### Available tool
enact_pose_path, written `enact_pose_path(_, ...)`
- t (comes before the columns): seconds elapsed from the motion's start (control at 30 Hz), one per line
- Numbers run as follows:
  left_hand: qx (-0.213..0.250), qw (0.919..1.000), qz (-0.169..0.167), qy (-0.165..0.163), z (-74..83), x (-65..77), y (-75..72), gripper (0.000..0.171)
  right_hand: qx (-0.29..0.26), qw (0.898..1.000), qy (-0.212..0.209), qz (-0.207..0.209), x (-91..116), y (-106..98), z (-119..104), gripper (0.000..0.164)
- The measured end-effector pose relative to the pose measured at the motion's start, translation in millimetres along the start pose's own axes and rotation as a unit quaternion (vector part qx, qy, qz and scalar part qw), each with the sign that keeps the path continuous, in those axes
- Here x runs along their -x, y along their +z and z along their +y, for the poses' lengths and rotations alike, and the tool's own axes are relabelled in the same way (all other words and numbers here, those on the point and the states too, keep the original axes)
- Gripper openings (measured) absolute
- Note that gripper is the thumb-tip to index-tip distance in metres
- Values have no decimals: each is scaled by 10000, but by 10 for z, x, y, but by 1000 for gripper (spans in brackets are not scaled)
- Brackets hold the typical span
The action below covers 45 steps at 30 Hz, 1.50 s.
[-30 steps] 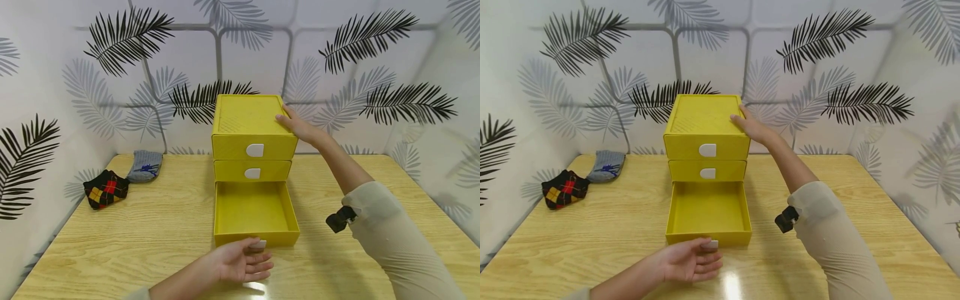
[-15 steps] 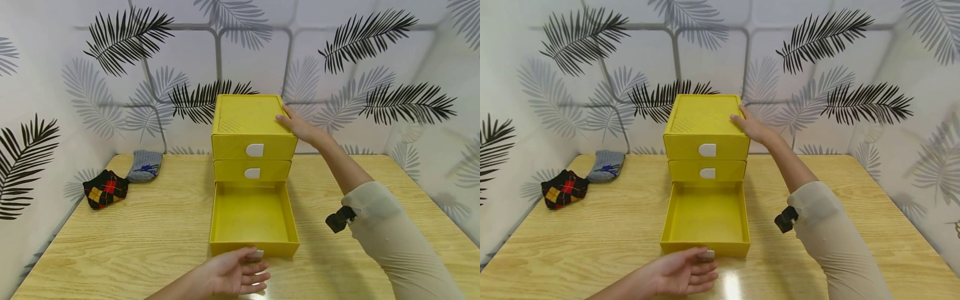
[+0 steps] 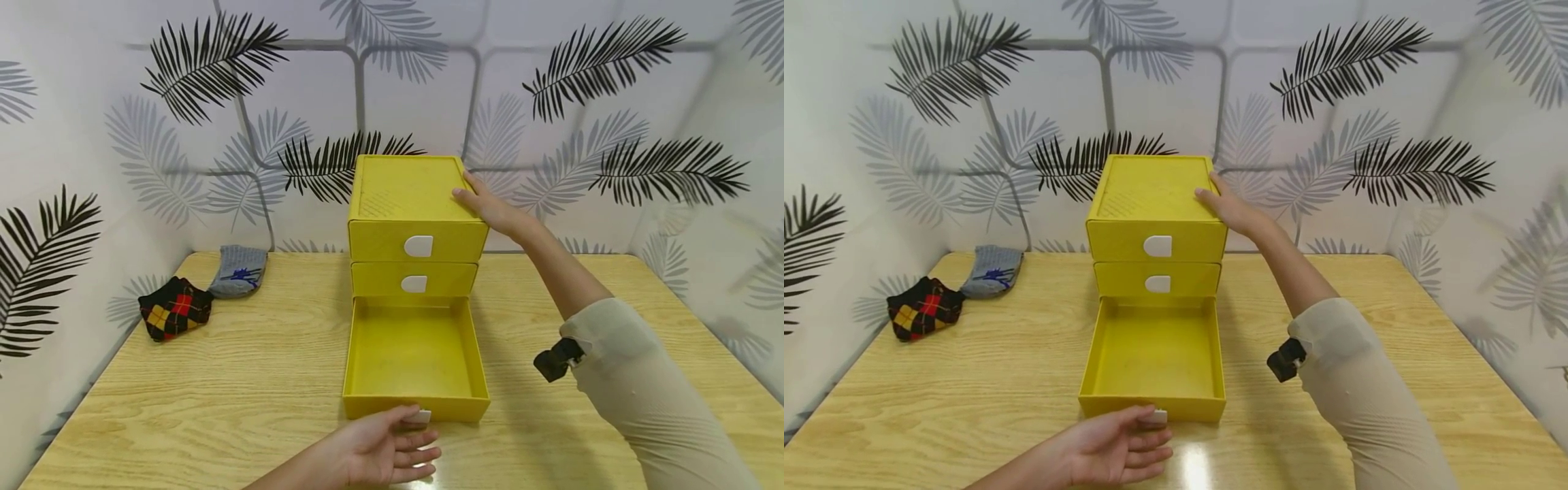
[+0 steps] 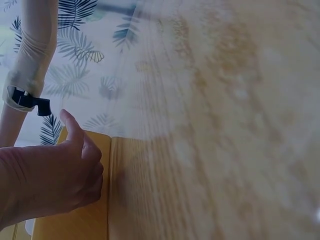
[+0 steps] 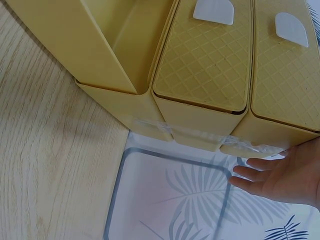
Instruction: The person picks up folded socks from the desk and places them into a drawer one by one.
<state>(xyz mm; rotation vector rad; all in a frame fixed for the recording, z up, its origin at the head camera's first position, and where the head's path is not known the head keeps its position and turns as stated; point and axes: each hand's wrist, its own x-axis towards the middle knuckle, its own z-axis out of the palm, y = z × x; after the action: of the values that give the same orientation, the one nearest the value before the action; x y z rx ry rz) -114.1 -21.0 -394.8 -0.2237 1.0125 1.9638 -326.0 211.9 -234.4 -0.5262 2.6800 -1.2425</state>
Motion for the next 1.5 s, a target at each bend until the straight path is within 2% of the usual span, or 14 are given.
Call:
enact_pose_path(0.17,-283,9992,-273,-121,9,6,-35,44,8,10000,28,16,8,-5,4,68)
enact_pose_path(0.33,-1073,9871,-1135,-347,89,136,-132,53,28,10000,41,-1,4,-1,11,68)
enact_pose_path(0.47,-1103,9774,-1801,-44,270,334,-212,45,47,10000,39,-3,-1,-4,8,68)
enact_pose_path(0.6,-732,9774,-1875,646,559,552,-322,32,35,10000,23,-3,-2,-16,3,68)
enact_pose_path(0.87,347,9721,-723,2205,1328,731,-803,28,66,9999,98,14,22,-55,17,68)
enact_pose_path(1.03,836,9608,54,2642,1719,675,-1184,20,69,9999,93,19,21,-43,21,68)
enact_pose_path(1.1,679,9570,525,2773,1834,648,-1316,18,80,9999,79,15,19,-32,21,68)
enact_pose_path(1.17,-159,9442,1255,3041,1920,611,-1426,26,116,9999,70,-6,18,-21,19,68)
enact_pose_path(1.23,-1581,9029,2217,3326,1987,552,-1514,36,109,9999,47,-22,17,-15,18,68)
enact_pose_path(1.27,-2496,8646,2766,3371,2015,517,-1555,40,94,9999,45,-26,18,-12,17,68)
enact_pose_path(1.33,-4159,7601,3720,3331,2073,435,-1648,47,109,9999,50,-26,18,-11,14,68)
enact_pose_path(1.4,-5334,6611,4251,3126,2119,362,-1751,48,91,9999,50,-17,17,-14,13,68)
enact_pose_path(1.47,-6283,5801,4361,2802,2149,312,-1863,48,106,9999,56,-15,14,-14,13,68)
enact_pose_path(1.5,-6643,5498,4305,2666,2158,291,-1917,50,116,9999,46,-23,10,-13,14,68)
